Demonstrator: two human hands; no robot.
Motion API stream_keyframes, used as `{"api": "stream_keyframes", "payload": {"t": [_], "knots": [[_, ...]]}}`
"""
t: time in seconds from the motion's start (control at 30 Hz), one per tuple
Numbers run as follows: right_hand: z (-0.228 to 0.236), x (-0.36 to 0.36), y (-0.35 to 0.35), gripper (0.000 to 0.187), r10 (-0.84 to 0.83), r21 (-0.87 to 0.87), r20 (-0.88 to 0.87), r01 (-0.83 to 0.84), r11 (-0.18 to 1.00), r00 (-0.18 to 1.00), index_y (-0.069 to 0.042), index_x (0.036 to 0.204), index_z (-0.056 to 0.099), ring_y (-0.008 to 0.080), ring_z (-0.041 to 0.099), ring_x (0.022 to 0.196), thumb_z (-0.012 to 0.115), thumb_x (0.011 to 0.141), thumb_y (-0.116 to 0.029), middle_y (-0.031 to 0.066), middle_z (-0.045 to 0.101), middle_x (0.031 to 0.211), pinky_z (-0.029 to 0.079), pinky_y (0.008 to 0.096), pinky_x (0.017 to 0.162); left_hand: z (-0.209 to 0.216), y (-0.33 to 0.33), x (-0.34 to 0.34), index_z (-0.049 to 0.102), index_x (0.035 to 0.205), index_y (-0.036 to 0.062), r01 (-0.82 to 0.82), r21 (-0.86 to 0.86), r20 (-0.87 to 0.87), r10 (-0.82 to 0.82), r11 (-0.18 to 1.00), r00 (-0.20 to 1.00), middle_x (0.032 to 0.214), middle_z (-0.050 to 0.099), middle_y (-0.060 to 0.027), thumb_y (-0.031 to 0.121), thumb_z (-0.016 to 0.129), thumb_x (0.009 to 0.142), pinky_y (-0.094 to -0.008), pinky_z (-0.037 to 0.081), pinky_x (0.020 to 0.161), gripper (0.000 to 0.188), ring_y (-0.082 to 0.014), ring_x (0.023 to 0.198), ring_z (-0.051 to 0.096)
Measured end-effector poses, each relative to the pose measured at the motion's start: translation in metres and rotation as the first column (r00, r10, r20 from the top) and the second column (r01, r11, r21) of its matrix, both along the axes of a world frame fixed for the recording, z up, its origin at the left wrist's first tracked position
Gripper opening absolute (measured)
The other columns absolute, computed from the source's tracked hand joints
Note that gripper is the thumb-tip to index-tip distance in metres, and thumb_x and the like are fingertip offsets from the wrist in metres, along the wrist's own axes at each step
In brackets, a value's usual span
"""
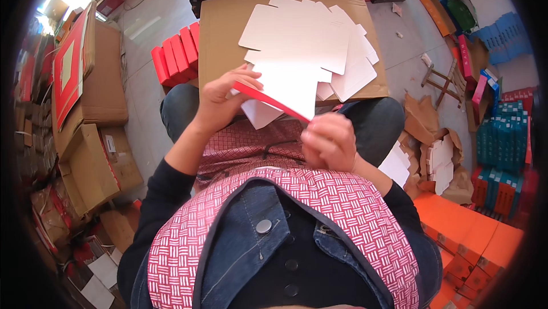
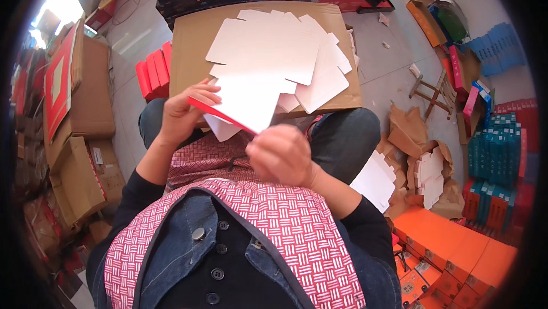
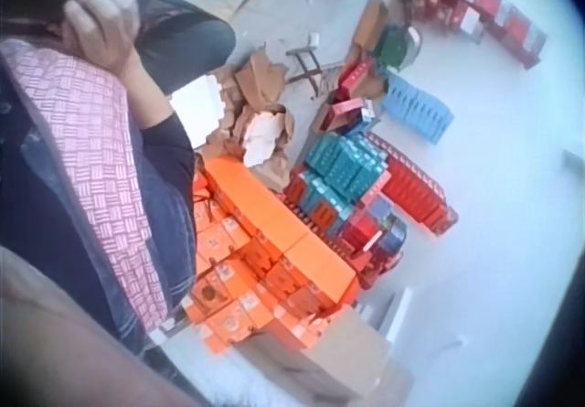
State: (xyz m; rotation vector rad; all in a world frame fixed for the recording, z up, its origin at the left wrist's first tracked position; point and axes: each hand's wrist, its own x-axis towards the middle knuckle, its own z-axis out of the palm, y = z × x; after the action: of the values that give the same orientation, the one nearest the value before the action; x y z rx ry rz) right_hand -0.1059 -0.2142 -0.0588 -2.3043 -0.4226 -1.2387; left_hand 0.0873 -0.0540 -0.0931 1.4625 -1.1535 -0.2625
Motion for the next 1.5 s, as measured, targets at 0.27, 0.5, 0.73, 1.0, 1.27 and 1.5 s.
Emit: {"api": "stream_keyframes", "payload": {"t": [0.27,0.5,0.73,1.0,1.27,1.5], "knots": [[0.015,0.014,0.010,0.015,-0.077,-0.155,0.120,0.095,0.983,0.990,-0.014,0.091,0.067,0.0192,0.053,0.101,0.066,0.076,-0.015,-0.0001,0.062,0.102,0.039,0.0383,0.095,0.040,0.013,0.023,0.062,0.090,0.0037,-0.083,-0.238,0.007,0.087,0.968,0.996,0.098,0.066,-0.0081,-0.002,0.060,0.084,-0.0459,0.034,0.105,0.009,-0.0273,0.111,0.056],[-0.008,0.003,0.009,0.022,0.259,0.114,-0.239,-0.238,0.965,0.936,0.001,0.090,0.064,0.0274,0.062,0.075,0.065,0.069,0.008,0.0145,0.063,0.090,0.053,0.0341,0.066,0.015,0.081,0.021,0.046,0.131,0.0074,-0.343,0.195,0.201,0.304,0.919,0.931,0.146,0.030,-0.0180,0.003,0.063,0.084,-0.0365,0.025,0.111,0.051,-0.0253,0.138,0.027],[-0.060,-0.055,-0.005,0.012,0.328,0.617,-0.637,0.206,0.760,0.698,0.005,0.097,0.061,0.0148,0.059,0.077,0.052,0.088,0.005,0.0117,0.061,0.087,0.047,0.0233,0.072,-0.113,0.221,-0.147,0.017,0.142,-0.0063,-0.487,0.790,-0.191,0.905,0.372,0.380,0.146,0.023,-0.0270,0.047,0.058,0.088,-0.0372,0.022,0.111,0.087,-0.0305,0.137,0.024],[-0.054,-0.026,0.010,0.011,0.534,0.708,-0.670,0.227,0.669,0.515,0.005,0.097,0.060,0.0111,0.058,0.080,0.053,0.089,0.004,0.0071,0.061,0.089,0.046,0.0210,0.074,-0.163,0.202,-0.151,0.032,0.138,-0.0025,-0.597,0.617,-0.518,0.836,0.513,0.183,0.141,0.031,-0.0252,0.055,0.049,0.088,-0.0344,0.025,0.108,0.078,-0.0331,0.131,0.032],[-0.048,-0.028,0.019,0.012,0.528,0.706,-0.694,0.322,0.630,0.489,0.005,0.098,0.061,0.0113,0.060,0.079,0.052,0.091,0.002,0.0069,0.063,0.086,0.048,0.0216,0.075,-0.154,0.168,-0.136,0.055,0.113,-0.0045,-0.739,0.655,-0.305,0.950,0.156,-0.070,0.106,0.063,-0.0183,0.046,0.049,0.086,-0.0388,0.044,0.091,0.058,-0.0319,0.098,0.059],[-0.047,-0.029,0.018,0.012,0.495,0.680,-0.724,0.380,0.627,0.480,0.005,0.099,0.061,0.0117,0.060,0.079,0.052,0.091,0.001,0.0070,0.063,0.086,0.048,0.0217,0.075,-0.116,0.195,-0.115,0.062,0.102,0.0027,-0.564,0.429,-0.885,0.203,0.706,-0.418,0.096,0.067,-0.0123,0.030,0.057,0.084,-0.0373,0.053,0.082,0.033,-0.0249,0.083,0.065]]}}
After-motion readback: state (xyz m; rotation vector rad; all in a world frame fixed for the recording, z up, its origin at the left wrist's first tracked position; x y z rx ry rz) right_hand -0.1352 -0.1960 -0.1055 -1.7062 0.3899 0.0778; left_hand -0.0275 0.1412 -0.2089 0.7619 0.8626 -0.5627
